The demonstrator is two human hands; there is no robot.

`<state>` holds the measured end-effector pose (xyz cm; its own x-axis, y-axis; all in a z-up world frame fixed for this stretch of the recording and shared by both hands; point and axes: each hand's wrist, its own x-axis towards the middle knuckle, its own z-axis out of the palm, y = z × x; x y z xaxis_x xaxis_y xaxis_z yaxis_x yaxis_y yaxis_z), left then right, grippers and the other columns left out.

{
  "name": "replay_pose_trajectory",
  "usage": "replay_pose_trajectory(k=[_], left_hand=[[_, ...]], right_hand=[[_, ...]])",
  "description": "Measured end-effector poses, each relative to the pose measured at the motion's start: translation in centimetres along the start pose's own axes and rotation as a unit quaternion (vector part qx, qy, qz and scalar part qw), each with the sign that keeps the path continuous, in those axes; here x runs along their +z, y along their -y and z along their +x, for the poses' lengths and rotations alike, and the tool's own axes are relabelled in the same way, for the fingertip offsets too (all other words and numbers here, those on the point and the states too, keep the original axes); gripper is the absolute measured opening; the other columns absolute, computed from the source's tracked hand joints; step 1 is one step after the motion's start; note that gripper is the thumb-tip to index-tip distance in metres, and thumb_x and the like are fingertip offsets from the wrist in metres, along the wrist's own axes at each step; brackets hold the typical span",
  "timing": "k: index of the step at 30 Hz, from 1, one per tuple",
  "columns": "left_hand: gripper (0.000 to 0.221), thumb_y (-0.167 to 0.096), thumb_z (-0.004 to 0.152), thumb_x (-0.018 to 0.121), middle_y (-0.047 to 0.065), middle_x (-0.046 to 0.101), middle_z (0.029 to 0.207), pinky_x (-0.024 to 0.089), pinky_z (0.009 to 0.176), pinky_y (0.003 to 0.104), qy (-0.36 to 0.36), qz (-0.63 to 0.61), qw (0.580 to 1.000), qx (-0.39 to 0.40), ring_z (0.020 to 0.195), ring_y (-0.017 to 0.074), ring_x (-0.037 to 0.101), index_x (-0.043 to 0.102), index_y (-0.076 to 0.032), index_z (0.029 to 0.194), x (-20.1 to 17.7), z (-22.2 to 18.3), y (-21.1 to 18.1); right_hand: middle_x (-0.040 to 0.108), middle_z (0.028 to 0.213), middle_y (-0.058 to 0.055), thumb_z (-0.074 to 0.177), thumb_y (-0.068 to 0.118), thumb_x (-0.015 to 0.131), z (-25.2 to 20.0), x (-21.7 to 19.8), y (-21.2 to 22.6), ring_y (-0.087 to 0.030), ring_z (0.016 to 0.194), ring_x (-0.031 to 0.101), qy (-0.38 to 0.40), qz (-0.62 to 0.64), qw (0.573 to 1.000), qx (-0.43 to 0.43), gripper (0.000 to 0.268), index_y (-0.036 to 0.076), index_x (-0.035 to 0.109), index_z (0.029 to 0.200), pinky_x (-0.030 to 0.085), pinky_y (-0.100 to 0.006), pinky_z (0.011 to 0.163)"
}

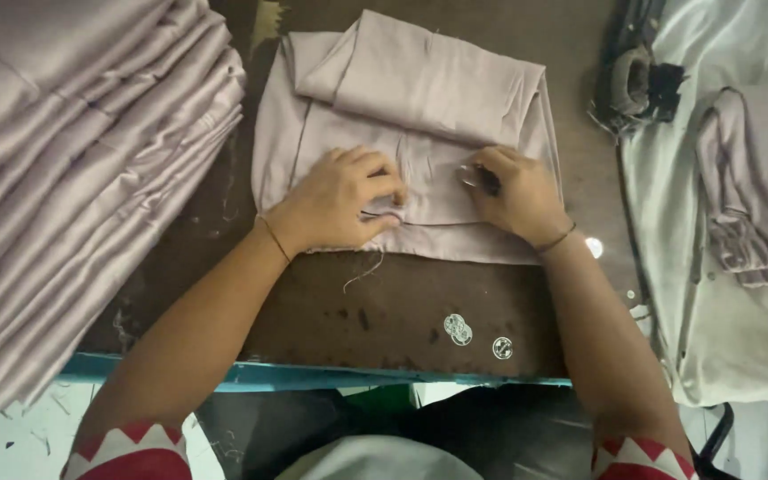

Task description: Trimming loose threads from satin garments and folding them on a workbench

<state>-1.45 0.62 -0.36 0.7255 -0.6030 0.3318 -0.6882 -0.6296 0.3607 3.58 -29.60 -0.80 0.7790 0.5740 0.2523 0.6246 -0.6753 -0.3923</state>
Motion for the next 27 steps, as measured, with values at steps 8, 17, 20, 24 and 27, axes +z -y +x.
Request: replay_pose_trajectory(k=[8,17,20,24,27], left_hand=[[0.011,-0.029,0.084,0.082,0.002,0.076,0.096,0.054,0.081,0.040,-0.083,-0.122,0.989,-0.032,0.090,0.0274,0.071,0.077,-0.021,0.090,1.3,0.3,1.0],[0.022,-0.013,0.090,0.070,0.012,0.078,0.085,0.057,0.081,0.047,-0.060,-0.213,0.962,-0.161,0.088,0.0367,0.075,0.073,-0.016,0.112,-2.1,2.5,-0.1],[0.027,-0.009,0.093,0.069,0.011,0.077,0.094,0.058,0.083,0.045,-0.110,-0.209,0.964,-0.124,0.094,0.0350,0.075,0.065,-0.019,0.118,-0.4,3.0,1.8],[0.031,0.019,0.084,0.054,0.011,0.059,0.110,0.053,0.079,0.034,-0.140,-0.092,0.984,0.058,0.093,0.0251,0.058,0.069,-0.005,0.096,-1.0,2.5,1.5],[0.024,0.009,0.081,0.057,0.008,0.062,0.111,0.046,0.089,0.038,-0.160,-0.032,0.981,0.101,0.103,0.0255,0.056,0.072,-0.011,0.084,1.7,2.7,1.0]], right_hand=[[0.062,0.100,-0.011,0.075,0.004,0.078,-0.5,-1.4,3.5,-0.039,0.087,0.070,-0.101,0.051,0.993,-0.024,0.043,0.014,0.074,0.117,0.056,-0.043,0.071],[0.063,0.111,-0.020,0.100,0.000,0.057,-0.2,-1.1,5.1,-0.048,0.094,0.069,-0.144,0.008,0.985,-0.091,0.039,0.002,0.065,0.138,0.057,-0.054,0.074],[0.069,0.100,-0.017,0.105,0.003,0.059,-0.2,-2.0,5.3,-0.043,0.086,0.072,-0.183,0.016,0.982,-0.051,0.031,0.007,0.070,0.133,0.057,-0.050,0.067],[0.072,0.115,-0.018,0.092,-0.010,0.056,-0.1,-0.8,4.2,-0.030,0.098,0.071,0.026,0.113,0.989,-0.094,0.035,-0.004,0.064,0.126,0.058,-0.039,0.088],[0.072,0.099,-0.024,0.091,-0.008,0.062,0.1,-1.2,5.3,-0.042,0.086,0.070,0.002,0.098,0.992,-0.079,0.028,-0.007,0.067,0.119,0.058,-0.049,0.073]])
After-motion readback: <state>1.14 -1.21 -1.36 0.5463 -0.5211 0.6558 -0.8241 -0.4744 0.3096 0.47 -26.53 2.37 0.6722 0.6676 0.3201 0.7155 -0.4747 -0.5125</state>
